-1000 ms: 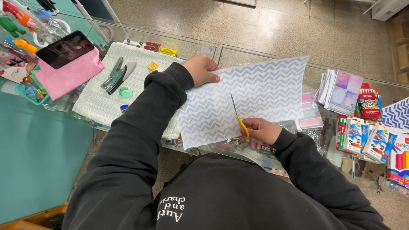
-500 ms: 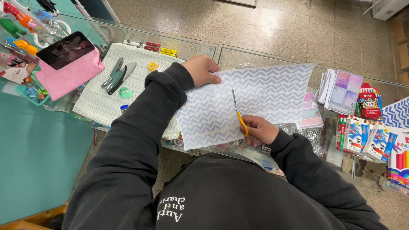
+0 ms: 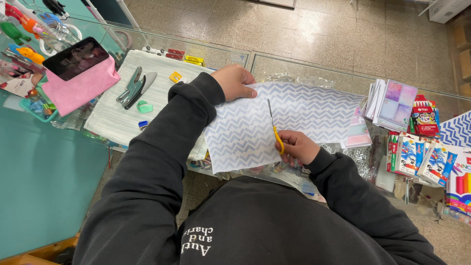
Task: The person places a small rectangular item on a sheet of patterned wrapping paper, cuts the paper to size with scissors, then wraps the item by folding and taping the paper edges. The wrapped package is set aside on the counter.
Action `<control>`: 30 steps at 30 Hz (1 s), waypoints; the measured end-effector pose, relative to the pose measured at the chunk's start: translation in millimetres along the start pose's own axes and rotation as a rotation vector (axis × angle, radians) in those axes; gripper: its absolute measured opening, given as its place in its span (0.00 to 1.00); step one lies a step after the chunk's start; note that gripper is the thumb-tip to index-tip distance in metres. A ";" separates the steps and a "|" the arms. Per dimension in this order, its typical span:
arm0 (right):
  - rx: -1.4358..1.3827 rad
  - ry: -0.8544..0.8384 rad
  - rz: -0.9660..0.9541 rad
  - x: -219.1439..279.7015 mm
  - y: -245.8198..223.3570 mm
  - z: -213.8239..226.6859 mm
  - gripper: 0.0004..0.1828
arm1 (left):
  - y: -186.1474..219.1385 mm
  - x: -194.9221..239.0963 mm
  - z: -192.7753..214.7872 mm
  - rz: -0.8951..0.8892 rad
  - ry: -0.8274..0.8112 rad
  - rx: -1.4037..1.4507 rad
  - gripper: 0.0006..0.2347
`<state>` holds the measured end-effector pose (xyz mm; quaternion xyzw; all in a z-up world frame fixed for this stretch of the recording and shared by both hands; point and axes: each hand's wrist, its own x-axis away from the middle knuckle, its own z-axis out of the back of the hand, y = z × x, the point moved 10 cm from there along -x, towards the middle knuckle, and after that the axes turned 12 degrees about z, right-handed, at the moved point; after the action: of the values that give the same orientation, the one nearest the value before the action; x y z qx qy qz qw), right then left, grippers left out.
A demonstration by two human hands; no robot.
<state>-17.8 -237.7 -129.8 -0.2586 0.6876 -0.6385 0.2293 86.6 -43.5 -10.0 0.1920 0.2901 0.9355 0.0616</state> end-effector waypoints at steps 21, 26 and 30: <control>-0.133 0.019 0.033 -5.3 -15.7 -13.1 0.13 | 7.6 5.2 -5.1 -0.024 -0.043 -0.034 0.11; -0.103 0.037 0.049 -10.1 9.3 2.0 0.13 | 6.4 6.1 -10.9 -0.027 -0.072 -0.048 0.11; -0.122 0.050 0.044 -11.2 -0.3 -5.0 0.11 | 9.1 7.2 -12.2 -0.023 -0.069 -0.054 0.11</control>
<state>-12.5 -226.6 -129.2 -0.2411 0.7361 -0.5967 0.2097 75.1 -55.6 -11.7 0.2191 0.2645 0.9351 0.0874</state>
